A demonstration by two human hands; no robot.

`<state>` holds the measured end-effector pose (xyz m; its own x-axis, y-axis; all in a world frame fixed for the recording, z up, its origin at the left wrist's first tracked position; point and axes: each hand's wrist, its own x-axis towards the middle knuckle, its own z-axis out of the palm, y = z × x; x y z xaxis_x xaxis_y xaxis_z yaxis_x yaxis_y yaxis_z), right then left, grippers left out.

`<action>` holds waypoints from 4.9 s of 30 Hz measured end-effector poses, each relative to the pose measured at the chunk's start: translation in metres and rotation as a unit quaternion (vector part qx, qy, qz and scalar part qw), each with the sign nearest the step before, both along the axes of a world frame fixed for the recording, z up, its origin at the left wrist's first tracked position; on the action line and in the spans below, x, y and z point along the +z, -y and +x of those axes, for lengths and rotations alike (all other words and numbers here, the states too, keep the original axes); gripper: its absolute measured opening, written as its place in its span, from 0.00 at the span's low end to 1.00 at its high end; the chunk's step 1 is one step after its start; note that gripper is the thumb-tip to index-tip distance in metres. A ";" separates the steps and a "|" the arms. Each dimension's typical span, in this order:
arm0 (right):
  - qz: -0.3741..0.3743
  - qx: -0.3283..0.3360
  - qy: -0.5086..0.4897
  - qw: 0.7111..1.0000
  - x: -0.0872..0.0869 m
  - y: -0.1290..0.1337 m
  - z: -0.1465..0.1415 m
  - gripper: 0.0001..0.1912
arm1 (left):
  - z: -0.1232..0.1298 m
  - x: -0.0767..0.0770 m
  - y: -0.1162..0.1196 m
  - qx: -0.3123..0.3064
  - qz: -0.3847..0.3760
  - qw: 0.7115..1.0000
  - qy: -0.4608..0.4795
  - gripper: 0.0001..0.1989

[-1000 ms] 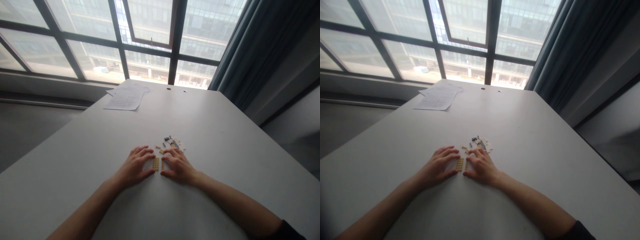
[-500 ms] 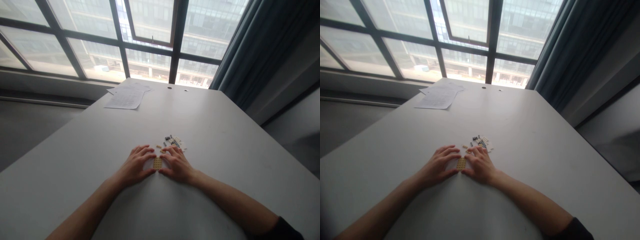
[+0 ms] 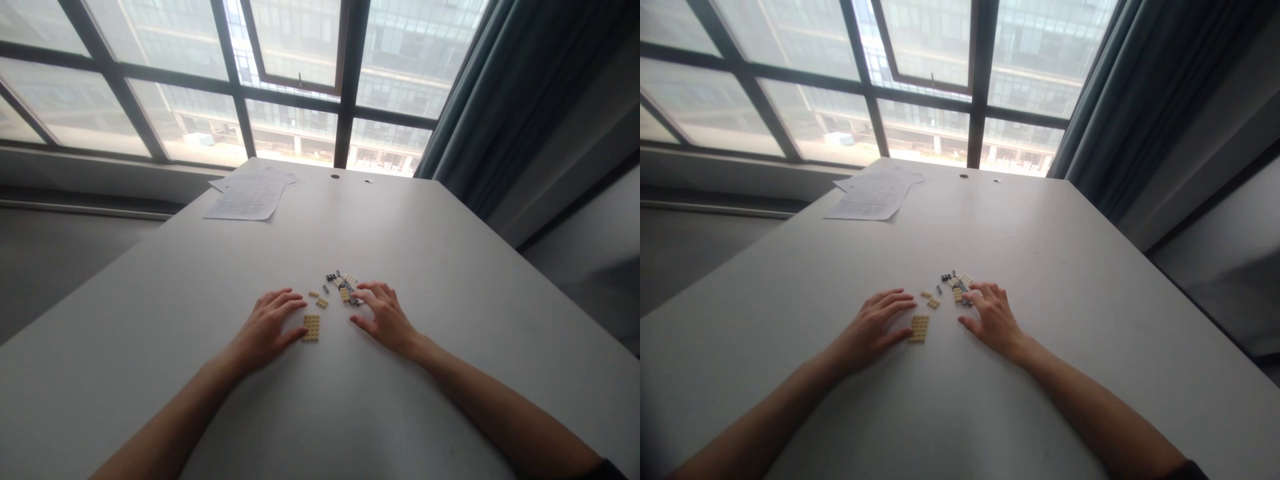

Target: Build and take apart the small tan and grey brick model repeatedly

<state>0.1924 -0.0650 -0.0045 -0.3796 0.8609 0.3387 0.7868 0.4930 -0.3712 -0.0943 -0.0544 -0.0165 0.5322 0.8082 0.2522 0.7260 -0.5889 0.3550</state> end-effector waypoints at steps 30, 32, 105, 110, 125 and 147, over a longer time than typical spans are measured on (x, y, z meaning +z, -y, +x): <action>-0.001 -0.027 -0.030 0.999 -0.007 -0.021 -0.014 0.20 | 0.009 0.006 -0.002 -0.059 0.037 0.997 -0.043 0.31; 0.015 -0.025 -0.035 0.999 -0.006 -0.014 -0.014 0.19 | 0.008 0.004 0.000 -0.060 0.032 0.997 -0.046 0.31; -0.017 -0.006 -0.025 1.000 -0.010 -0.029 -0.016 0.14 | -0.014 -0.002 -0.007 -0.062 0.000 0.997 -0.036 0.25; -0.038 0.017 -0.139 0.989 -0.002 -0.023 -0.009 0.13 | -0.010 0.002 -0.007 -0.053 0.036 0.998 0.010 0.29; -0.495 0.097 -0.657 0.560 0.011 0.018 -0.029 0.17 | 0.074 0.036 0.016 -0.050 0.144 0.959 0.239 0.09; -0.373 0.063 -0.587 0.716 0.024 0.020 -0.033 0.19 | 0.069 0.035 0.015 -0.095 0.180 0.944 0.260 0.10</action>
